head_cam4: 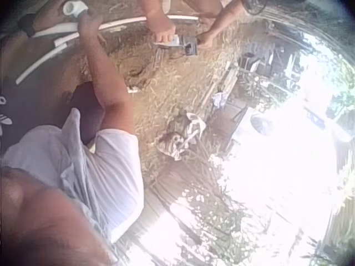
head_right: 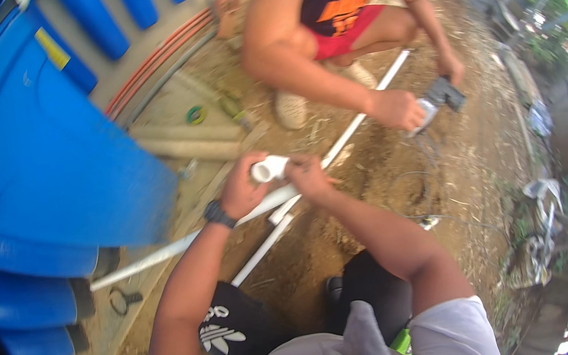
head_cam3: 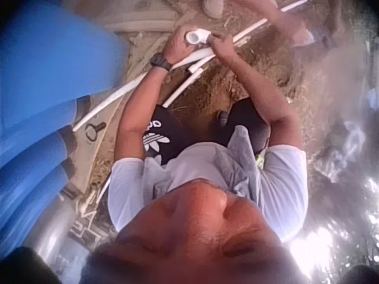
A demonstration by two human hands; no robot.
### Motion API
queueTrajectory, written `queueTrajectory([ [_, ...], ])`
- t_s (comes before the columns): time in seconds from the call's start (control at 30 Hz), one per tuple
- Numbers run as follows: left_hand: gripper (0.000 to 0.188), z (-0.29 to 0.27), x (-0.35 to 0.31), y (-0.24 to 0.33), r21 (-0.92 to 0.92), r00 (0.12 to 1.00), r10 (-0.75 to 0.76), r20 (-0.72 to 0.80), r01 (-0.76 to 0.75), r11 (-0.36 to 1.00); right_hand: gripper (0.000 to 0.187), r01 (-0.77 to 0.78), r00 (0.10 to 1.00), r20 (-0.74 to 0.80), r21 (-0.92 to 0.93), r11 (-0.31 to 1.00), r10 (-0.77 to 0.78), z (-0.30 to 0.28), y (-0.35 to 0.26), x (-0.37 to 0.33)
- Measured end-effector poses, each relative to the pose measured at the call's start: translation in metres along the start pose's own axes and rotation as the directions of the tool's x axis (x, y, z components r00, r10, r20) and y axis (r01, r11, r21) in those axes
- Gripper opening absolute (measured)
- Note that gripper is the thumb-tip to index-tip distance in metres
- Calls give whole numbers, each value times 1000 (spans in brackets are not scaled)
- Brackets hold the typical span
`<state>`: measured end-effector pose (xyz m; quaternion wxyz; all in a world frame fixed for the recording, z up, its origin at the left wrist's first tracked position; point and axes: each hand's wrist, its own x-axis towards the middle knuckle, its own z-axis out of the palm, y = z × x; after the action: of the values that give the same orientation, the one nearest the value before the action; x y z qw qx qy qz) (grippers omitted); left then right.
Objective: The person assembles white PVC pipes and fittings by hand, connecting a pipe to an elbow joint and then to a T-joint. A second person assists by cutting pipe sections with a hand saw nearby.
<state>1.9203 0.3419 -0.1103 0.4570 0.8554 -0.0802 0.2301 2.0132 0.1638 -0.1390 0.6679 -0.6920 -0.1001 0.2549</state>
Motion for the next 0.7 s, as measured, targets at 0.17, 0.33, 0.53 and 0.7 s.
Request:
queueTrajectory([
  [0.17,66,-11,9,11,-63,960,-160,229,179,982,27,45,999,-19,-59,997,-46,-3,-5,-3],
  [0.33,48,-26,6,-8,-269,682,-597,422,723,636,24,74,997,9,-135,988,-73,6,-13,-10],
  [0.53,54,-2,8,1,-433,750,-539,384,662,612,20,18,999,-45,46,999,-16,-15,-9,-7],
  [0.7,62,12,-4,-23,-403,919,-334,209,392,827,25,25,999,-25,36,999,-25,-9,-13,-6],
])
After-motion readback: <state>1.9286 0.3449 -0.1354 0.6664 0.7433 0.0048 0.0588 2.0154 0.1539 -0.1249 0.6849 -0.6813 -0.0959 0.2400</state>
